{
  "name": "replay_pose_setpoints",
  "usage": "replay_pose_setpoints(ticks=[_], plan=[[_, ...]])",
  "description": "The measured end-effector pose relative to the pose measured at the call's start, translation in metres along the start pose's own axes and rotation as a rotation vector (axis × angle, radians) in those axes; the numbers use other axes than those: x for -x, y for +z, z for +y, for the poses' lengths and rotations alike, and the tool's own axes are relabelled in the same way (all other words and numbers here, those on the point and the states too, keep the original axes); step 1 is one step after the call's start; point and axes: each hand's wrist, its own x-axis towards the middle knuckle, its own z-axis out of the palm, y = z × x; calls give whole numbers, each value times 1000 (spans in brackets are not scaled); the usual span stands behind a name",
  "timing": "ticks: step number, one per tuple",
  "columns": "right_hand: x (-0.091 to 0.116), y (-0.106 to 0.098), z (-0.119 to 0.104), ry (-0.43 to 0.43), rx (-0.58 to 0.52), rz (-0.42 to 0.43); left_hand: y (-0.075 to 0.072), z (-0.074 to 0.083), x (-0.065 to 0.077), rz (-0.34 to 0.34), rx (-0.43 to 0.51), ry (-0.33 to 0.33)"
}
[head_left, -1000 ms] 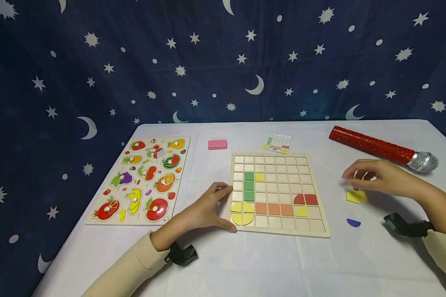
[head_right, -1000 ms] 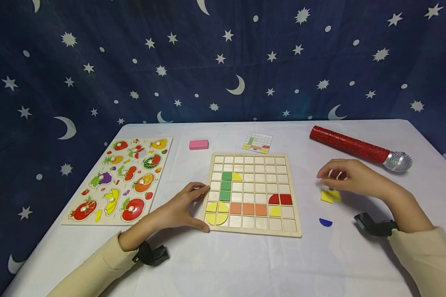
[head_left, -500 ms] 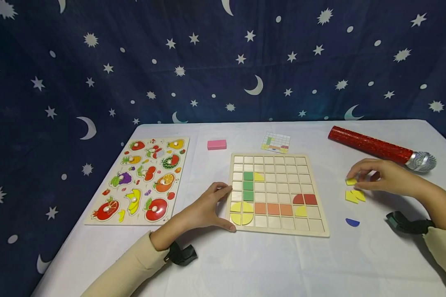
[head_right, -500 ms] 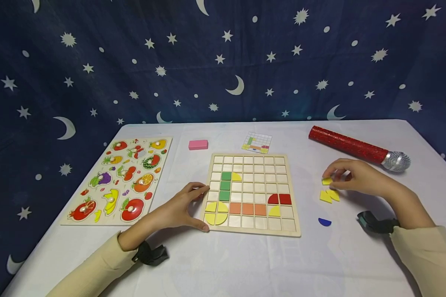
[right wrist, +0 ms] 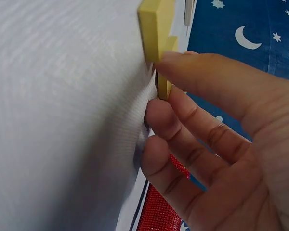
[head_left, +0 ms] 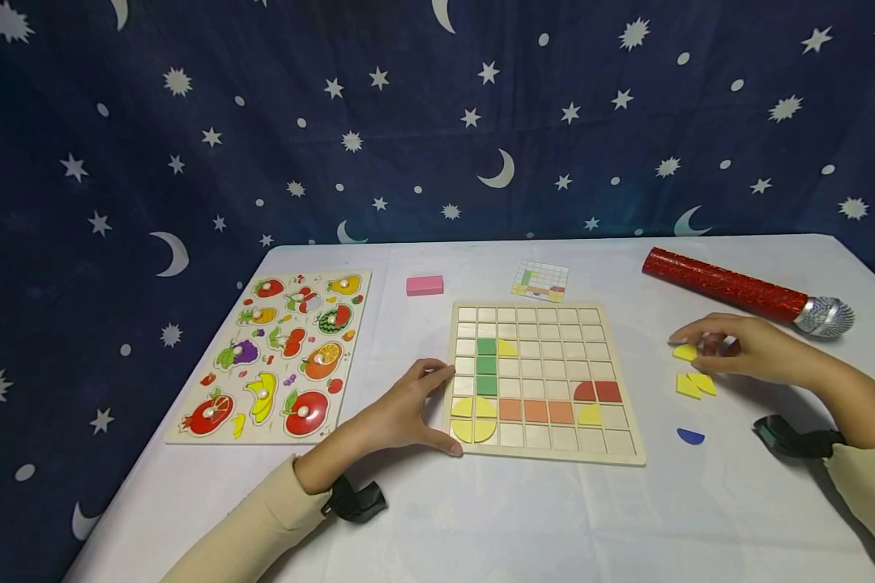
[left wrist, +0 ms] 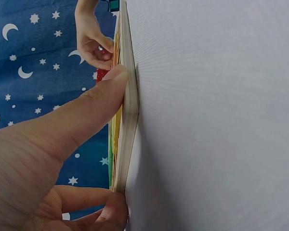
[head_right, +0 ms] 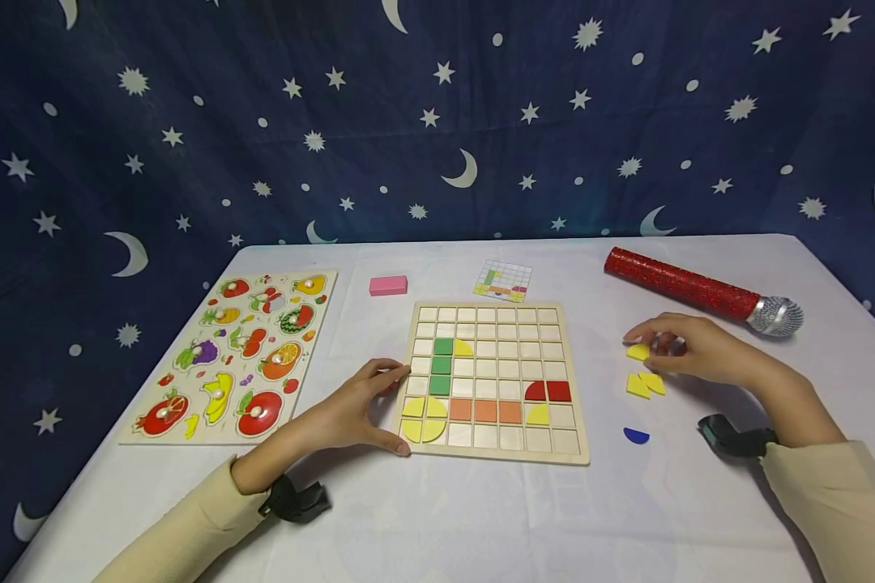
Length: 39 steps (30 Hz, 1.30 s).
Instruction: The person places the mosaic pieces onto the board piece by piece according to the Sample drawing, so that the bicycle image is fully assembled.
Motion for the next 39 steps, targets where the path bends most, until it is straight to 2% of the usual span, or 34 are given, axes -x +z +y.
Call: replay_pose_setpoints(ticks=[3,9,11,16,29,39], plan=[[1,0,-1,-1,-1,-4,0,0,0,1,-1,1],[-1,1,-5,64,35,-61,-1,1,0,0,0,9],[-2,1,-5,54,26,-71,-1,1,0,0,1,9],[-2,3,-4,15,-15,-65,-1,1,0,2,-2,8],[-7,0,-11,115,31,-112,0,0,2,9,4,15],[-5,-2,-12,115,66,-106,0,0,1,4,3,16]])
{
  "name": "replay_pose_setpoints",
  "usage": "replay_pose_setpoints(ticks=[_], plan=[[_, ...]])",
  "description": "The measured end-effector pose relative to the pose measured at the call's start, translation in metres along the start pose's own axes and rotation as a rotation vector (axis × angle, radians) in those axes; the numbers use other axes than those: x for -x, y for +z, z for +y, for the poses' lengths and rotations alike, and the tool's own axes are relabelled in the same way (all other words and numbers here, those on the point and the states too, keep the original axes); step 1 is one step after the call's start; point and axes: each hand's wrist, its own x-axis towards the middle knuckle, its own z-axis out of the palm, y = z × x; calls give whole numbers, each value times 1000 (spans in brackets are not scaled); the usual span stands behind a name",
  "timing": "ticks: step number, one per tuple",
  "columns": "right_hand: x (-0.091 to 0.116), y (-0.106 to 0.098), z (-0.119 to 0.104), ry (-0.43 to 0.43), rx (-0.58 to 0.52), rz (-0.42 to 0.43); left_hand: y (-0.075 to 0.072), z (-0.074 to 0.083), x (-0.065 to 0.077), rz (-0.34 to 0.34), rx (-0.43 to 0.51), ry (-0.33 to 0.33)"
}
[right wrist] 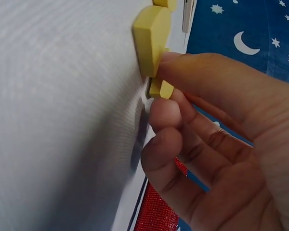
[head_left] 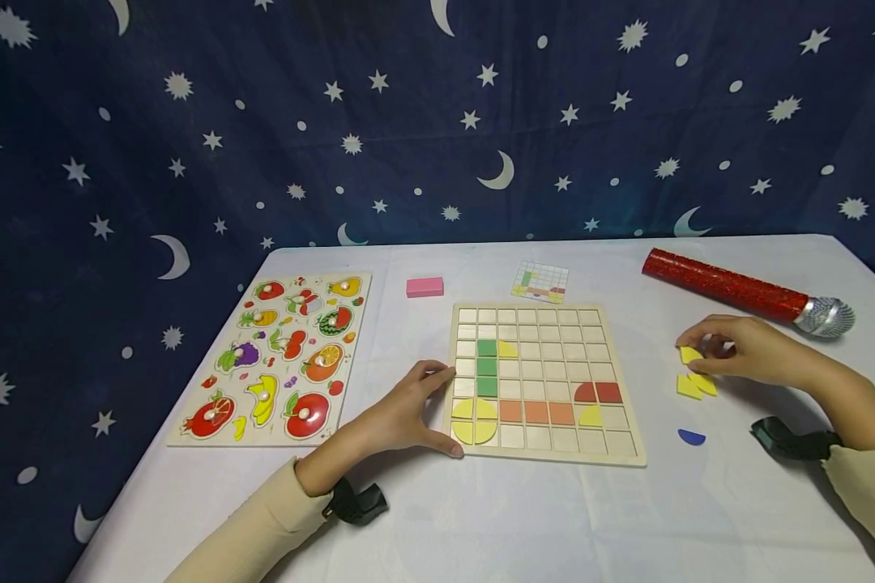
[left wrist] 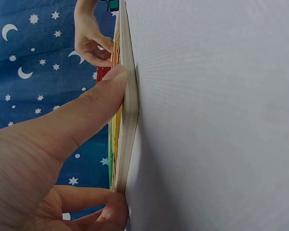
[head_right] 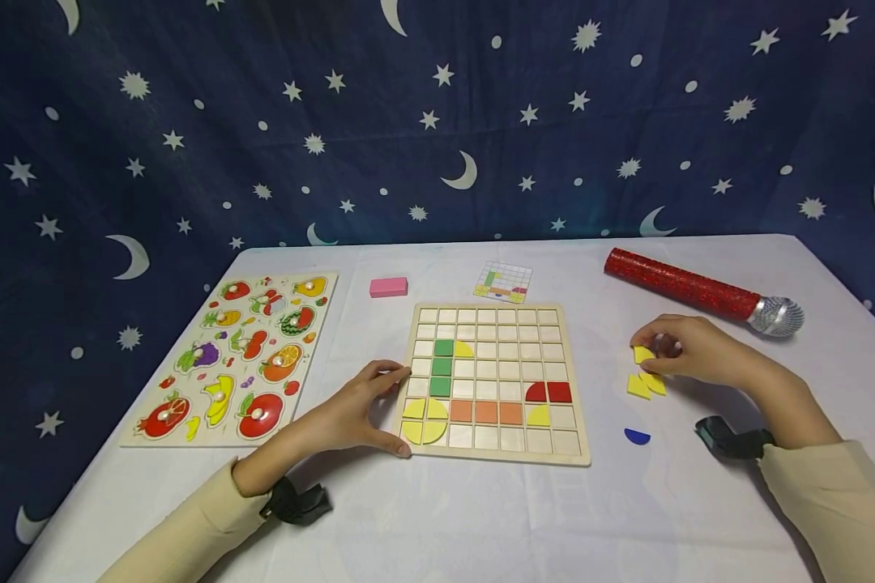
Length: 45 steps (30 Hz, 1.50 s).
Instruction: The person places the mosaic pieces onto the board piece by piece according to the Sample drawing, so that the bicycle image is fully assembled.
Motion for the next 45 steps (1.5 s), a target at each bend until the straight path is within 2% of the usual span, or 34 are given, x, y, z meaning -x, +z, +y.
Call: replay_pose_setpoints(ticks=[4,10,15,22,28,33,39,45], plan=[[1,-1,-3,-7,4,38,0,0,0,0,-4,1],[0,-2,-10,-100,27,115,0,-1,0,1,-2,-2],[0,-2,-20,-159,-12,110,0,-1,0,2,0,-1],[0,2,-37,-189,-67,57,1,-1,0,0,0,-1],[-1,4,-50,-195,-135,-44,1,-1,-1,0,-2,-5],[-3,7,-58,-236,-169,-99,1,-1,-1,2,0,-7],[-5,11,-67,-194,-206,-183,0,0,-1,-1,6,-7],[-5,17,-75,-217,-262,-250,0,0,-1,-1,3,-3]])
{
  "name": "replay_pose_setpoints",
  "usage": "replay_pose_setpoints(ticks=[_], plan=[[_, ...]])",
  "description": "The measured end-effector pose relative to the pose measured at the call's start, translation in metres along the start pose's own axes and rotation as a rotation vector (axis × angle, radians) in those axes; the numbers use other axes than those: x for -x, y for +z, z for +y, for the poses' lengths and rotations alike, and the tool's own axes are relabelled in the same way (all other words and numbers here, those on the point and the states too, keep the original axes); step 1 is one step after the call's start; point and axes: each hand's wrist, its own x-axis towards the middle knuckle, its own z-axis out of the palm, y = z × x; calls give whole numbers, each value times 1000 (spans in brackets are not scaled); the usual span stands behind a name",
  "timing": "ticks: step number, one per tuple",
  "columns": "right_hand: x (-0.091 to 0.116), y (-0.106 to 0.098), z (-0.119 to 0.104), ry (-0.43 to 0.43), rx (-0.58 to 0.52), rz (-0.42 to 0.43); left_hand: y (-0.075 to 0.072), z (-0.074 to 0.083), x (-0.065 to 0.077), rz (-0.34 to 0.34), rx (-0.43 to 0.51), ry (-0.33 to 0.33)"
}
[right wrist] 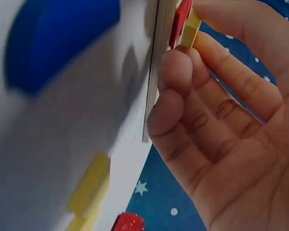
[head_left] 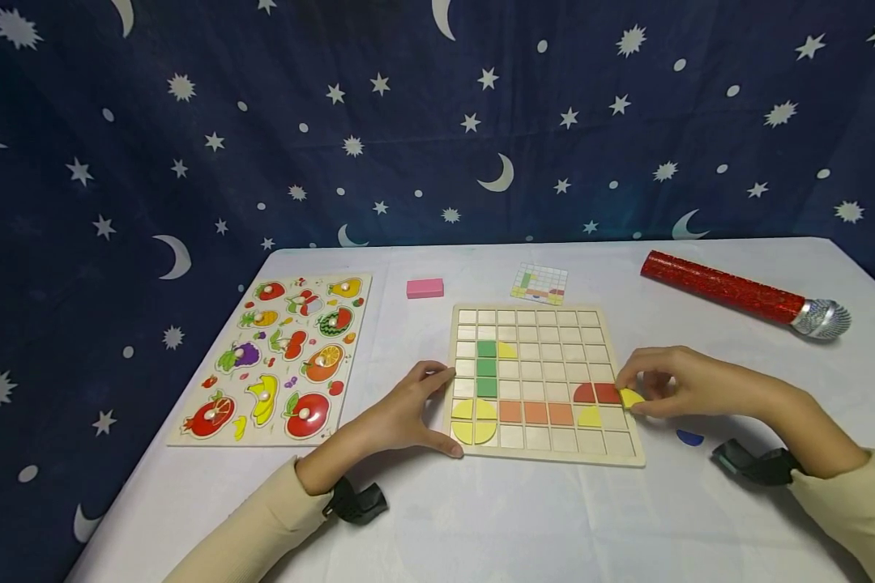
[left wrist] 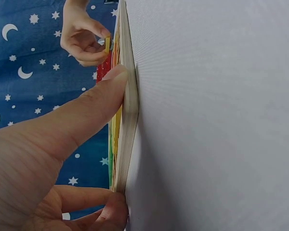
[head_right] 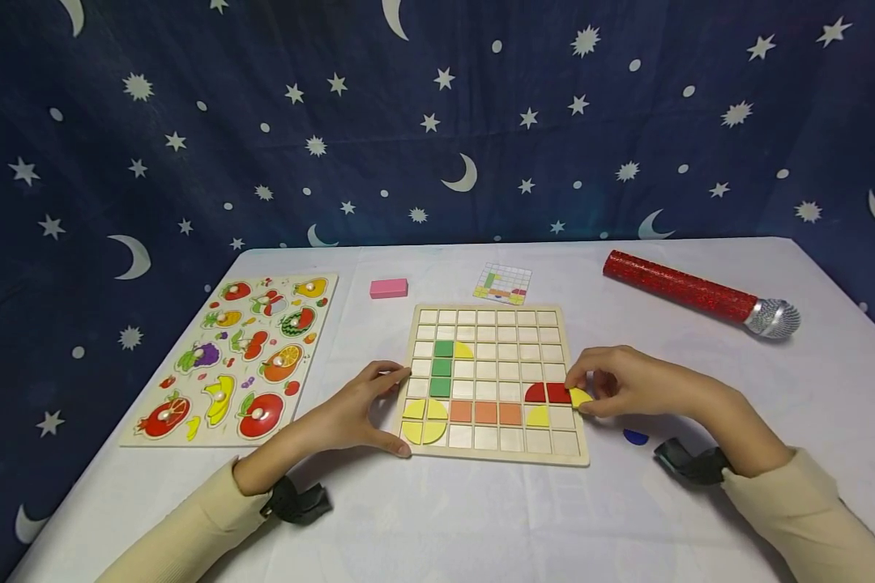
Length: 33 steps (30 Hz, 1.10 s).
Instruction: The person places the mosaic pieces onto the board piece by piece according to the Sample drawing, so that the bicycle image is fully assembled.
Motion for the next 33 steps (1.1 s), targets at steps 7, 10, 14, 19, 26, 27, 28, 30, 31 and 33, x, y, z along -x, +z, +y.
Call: replay_pose_setpoints(ticks=[7,10,14,19,26,27,28,30,31,33], plan=[[-2,7,-6,-53,-9,-54,0,0,0,-2,2,-2],[-3,9,-8,-45,-12,-69,0,0,0,-1,3,-4],[-4,11,-11,-38,-23,-84,0,0,0,0,1,-3],[-6,13,-12,-60,-25,-99,0,0,0,0,-4,4],[-6,14,-11,-104,-35,-91,0,0,0,-1,2,1],[-6,15,-10,-113,-36,-88,0,0,0,-1,2,0],[-6,15,-10,-120,-36,-85,0,0,0,0,2,-2],[-7,15,-10,-127,-42,-85,0,0,0,-1,4,-3],[-7,15,-10,-126,-45,-88,0,0,0,0,4,-3],[-7,14,-10,-119,-53,-94,0,0,0,0,4,-3]])
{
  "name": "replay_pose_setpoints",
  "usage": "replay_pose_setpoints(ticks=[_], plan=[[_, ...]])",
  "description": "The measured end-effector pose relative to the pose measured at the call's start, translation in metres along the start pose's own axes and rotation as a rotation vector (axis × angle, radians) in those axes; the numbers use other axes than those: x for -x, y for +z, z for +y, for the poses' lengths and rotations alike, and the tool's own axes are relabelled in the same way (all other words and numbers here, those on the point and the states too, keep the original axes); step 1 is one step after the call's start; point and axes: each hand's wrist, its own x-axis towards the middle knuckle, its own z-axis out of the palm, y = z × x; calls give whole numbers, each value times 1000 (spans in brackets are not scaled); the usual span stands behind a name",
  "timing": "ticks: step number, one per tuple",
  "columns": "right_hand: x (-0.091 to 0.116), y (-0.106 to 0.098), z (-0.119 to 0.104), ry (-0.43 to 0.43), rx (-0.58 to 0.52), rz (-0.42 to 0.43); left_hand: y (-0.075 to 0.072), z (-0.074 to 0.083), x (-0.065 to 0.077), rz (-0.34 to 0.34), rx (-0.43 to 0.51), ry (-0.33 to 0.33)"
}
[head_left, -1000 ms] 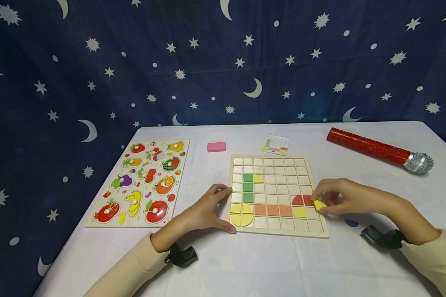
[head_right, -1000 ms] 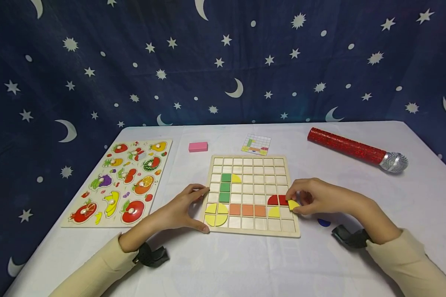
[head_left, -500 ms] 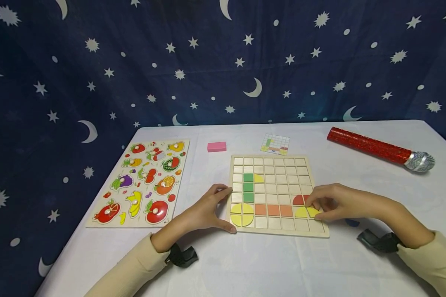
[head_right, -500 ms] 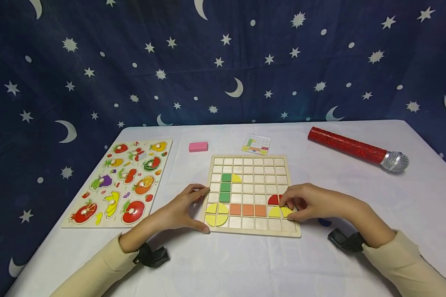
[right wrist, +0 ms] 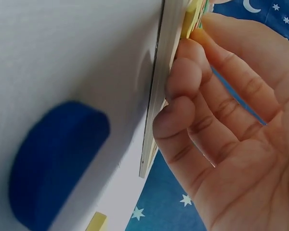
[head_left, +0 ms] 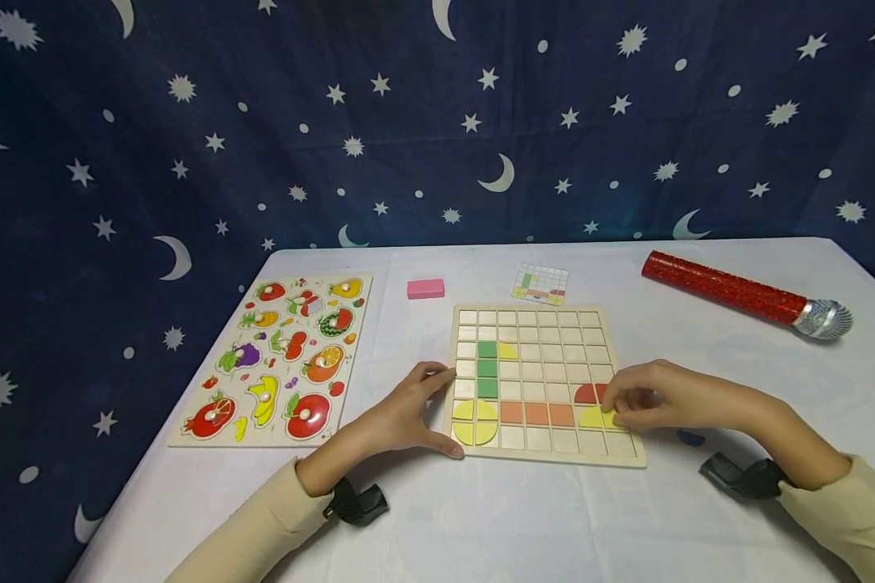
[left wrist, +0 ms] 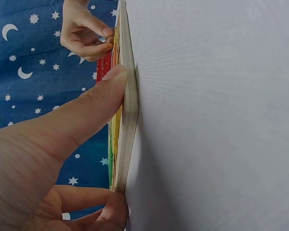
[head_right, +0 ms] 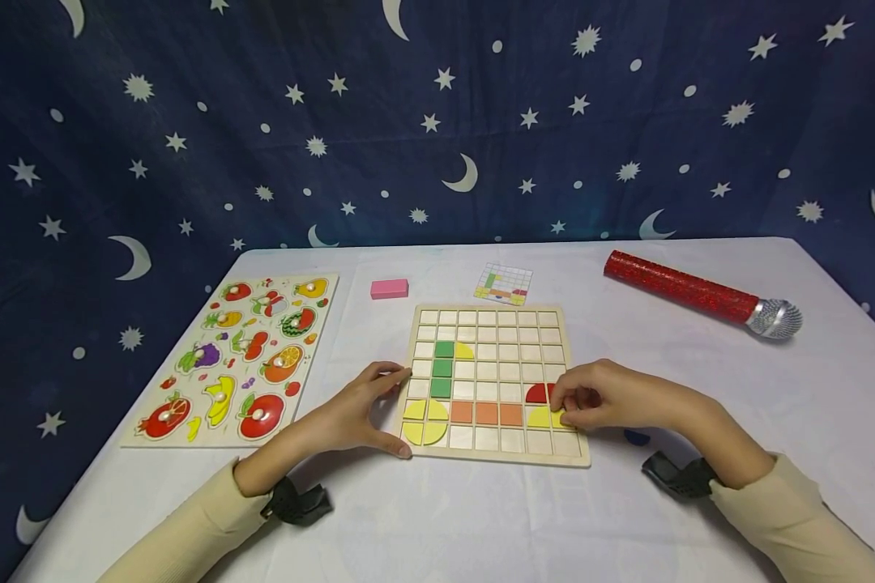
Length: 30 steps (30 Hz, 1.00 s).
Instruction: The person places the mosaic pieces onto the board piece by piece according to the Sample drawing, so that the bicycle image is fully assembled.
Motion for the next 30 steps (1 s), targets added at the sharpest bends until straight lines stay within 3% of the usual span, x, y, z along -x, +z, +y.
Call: replay_pose_setpoints(ticks=[18,30], plan=[[13,-18,6,126,54,25,0,-1,0,0,-4,3],[33,-34,23,134,121,101,0,0,0,0,5,2]])
